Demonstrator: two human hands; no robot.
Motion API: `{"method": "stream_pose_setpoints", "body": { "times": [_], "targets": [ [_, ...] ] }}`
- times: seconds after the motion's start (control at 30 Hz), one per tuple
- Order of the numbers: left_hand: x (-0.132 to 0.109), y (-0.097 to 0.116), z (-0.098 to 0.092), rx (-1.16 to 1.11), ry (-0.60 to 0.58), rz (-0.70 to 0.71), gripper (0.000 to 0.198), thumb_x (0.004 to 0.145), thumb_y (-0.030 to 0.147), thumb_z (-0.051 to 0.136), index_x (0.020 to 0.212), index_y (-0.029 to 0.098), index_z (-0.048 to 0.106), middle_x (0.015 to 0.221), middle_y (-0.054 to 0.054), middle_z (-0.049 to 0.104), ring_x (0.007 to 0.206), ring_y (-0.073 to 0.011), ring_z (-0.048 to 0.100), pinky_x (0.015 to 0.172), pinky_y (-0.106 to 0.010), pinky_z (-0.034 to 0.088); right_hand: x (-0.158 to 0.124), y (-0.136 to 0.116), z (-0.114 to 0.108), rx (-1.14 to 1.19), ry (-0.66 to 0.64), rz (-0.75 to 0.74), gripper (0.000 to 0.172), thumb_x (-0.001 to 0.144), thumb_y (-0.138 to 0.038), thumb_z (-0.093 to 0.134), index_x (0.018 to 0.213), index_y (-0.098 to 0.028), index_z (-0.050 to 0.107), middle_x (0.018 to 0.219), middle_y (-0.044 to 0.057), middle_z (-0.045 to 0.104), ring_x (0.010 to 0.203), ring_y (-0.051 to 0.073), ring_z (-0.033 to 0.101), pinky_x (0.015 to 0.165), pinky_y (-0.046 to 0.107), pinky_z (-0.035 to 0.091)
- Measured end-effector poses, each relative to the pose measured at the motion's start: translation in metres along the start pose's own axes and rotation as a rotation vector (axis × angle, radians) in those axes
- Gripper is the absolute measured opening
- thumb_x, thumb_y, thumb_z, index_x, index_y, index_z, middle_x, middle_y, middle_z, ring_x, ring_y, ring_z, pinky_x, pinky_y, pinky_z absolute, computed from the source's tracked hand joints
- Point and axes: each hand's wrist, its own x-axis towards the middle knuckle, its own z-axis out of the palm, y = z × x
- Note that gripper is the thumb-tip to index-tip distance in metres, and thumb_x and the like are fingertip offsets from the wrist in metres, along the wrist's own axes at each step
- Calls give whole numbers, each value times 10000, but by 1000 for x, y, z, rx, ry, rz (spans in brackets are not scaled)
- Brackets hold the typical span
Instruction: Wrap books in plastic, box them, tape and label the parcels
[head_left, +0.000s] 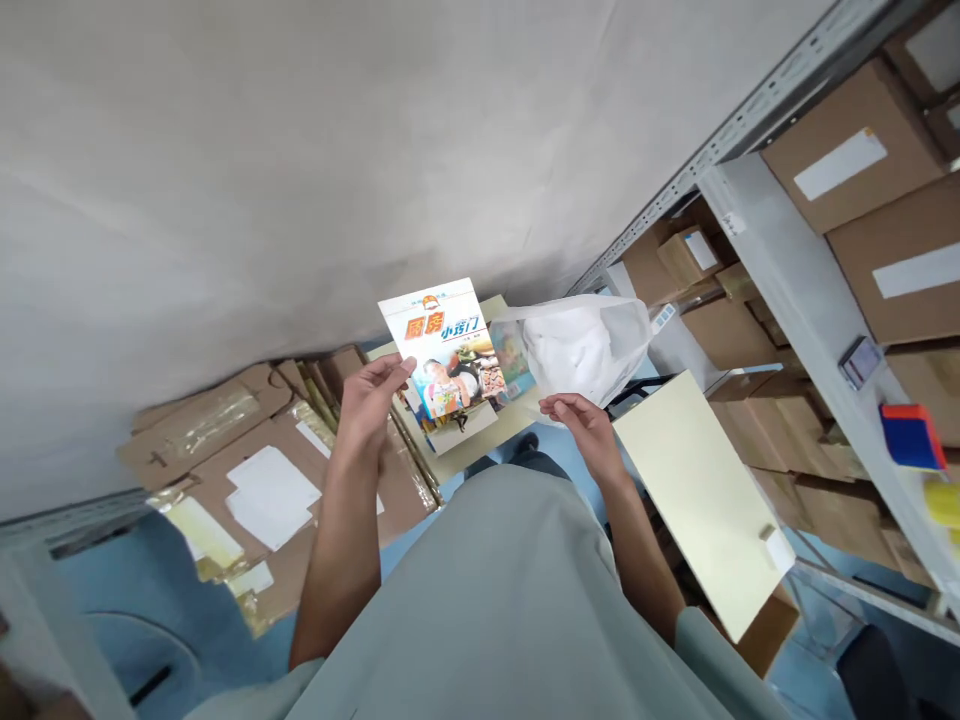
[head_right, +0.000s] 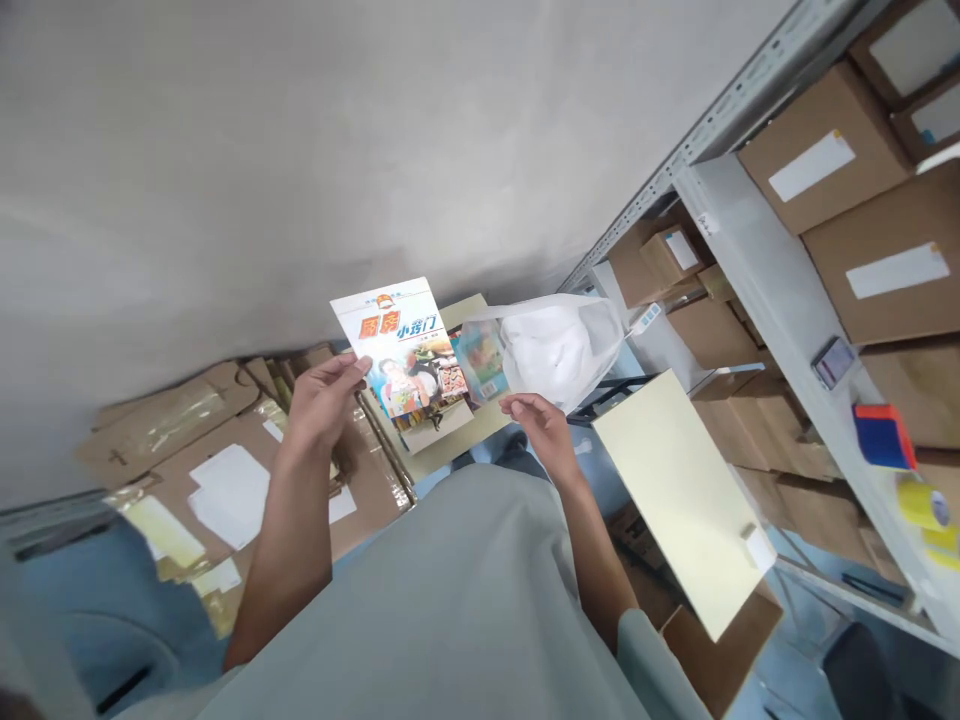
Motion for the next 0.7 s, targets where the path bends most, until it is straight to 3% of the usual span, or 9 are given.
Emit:
{"method": "stream_pose_setpoints", "body": {
  "times": [0.1, 0.27, 0.47, 0.7],
  "targets": [
    [-15, 27, 28, -41, -182, -7, 581, 643, 642, 1045, 964, 191, 868, 942, -88, 841, 785, -216, 725, 704, -325, 583, -3, -1, -14, 21, 49, -46, 502, 939, -771, 841, 1094, -295, 870, 1173, 80, 887, 1155, 312, 807, 1089, 492, 628],
    [-44, 45, 112, -59, -527, -96, 618, 635, 685, 1049, 972, 196, 879, 1012, -124, 876, 914, -325, 826, 804, -422, 659, -20, -5, -56, 95, 147, -112, 618, 949, -861, 768, 1128, -282, 892, 1145, 76, 888, 1108, 300, 795, 1027, 454, 616],
    [-79, 26, 231, 161, -716, -74, 607, 658, 669, 1045, 991, 187, 887, 945, -103, 857, 832, -271, 782, 747, -369, 612, -59, 10, -142, 128, 329, -181, 649, 969, -883, 715, 1033, -268, 915, 1000, 49, 867, 976, 288, 759, 925, 427, 617],
    [-142, -10, 389, 294, -887, -11, 550, 645, 648, 1040, 935, 205, 889, 876, -70, 821, 772, -201, 688, 727, -320, 553, -93, 71, -275, 203, 604, -156, 517, 901, -785, 843, 913, -271, 888, 958, 50, 868, 884, 263, 753, 866, 408, 617]
  ]
}}
